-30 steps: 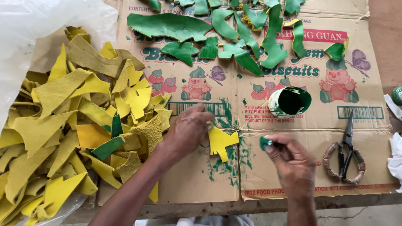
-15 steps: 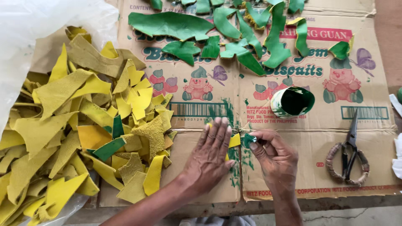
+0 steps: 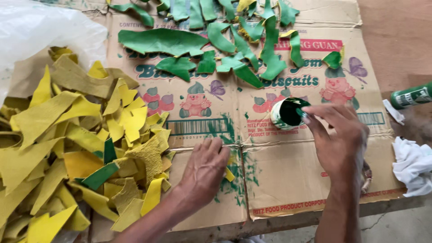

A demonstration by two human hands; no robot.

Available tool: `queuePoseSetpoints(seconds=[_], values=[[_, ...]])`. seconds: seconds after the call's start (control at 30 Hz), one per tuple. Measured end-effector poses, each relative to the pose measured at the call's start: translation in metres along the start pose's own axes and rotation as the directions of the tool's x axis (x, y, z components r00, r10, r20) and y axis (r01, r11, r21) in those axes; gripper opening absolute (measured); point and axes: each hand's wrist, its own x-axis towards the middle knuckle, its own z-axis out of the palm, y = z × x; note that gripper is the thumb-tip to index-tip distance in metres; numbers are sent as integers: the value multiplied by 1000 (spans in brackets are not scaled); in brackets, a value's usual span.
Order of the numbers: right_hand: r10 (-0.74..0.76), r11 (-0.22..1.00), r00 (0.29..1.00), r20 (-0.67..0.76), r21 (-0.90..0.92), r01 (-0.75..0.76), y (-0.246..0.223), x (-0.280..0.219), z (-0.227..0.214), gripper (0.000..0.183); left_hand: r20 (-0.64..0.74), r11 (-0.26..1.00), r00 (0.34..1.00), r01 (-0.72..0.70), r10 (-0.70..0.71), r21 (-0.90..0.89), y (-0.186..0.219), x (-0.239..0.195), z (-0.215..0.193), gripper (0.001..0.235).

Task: The person paints yellow foam pieces green using a small brush and a paint can. They pick up each piece from a pile, apply green paint to one side, and place the finished piece on a cardboard surface. The process is repeated continuously throughout the clip.

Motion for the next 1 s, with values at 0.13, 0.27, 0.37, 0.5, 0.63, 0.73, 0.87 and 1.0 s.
queuePoseSetpoints(seconds=[0.13, 0.27, 0.37, 0.5, 0.63, 0.73, 0.87, 1.0], values=[[-89, 981, 971, 220, -148, 123, 25, 27, 12, 19, -55, 901, 995, 47, -78, -431, 0, -5, -27, 11], [-114, 986, 953, 282, -83, 142, 49, 30, 34, 19, -38, 854, 986, 121, -162, -506, -17, 0, -23, 17], [-112, 982, 944, 311, -108, 153, 58, 31, 43, 15, -66, 914, 972, 186, -224, -360, -25, 6, -10, 15], [-137, 970, 920, 368, -136, 200, 61, 32, 51, 16, -352, 949, 924, 37, -152, -314, -32, 14, 0, 15], [-119, 976, 946, 301, -141, 168, 61, 32, 46, 14, -282, 932, 958, -51, -55, -358, -37, 16, -5, 24], [-125, 973, 921, 369, -134, 186, 61, 35, 49, 14, -146, 967, 988, 11, -49, -253, -38, 7, -9, 42], [-110, 982, 945, 308, -115, 152, 61, 32, 45, 13, -40, 983, 990, 126, -132, -133, -42, 5, -13, 35], [-104, 976, 929, 356, -145, 165, 62, 34, 48, 13, -125, 983, 990, 36, -59, -179, -52, 7, -16, 24]])
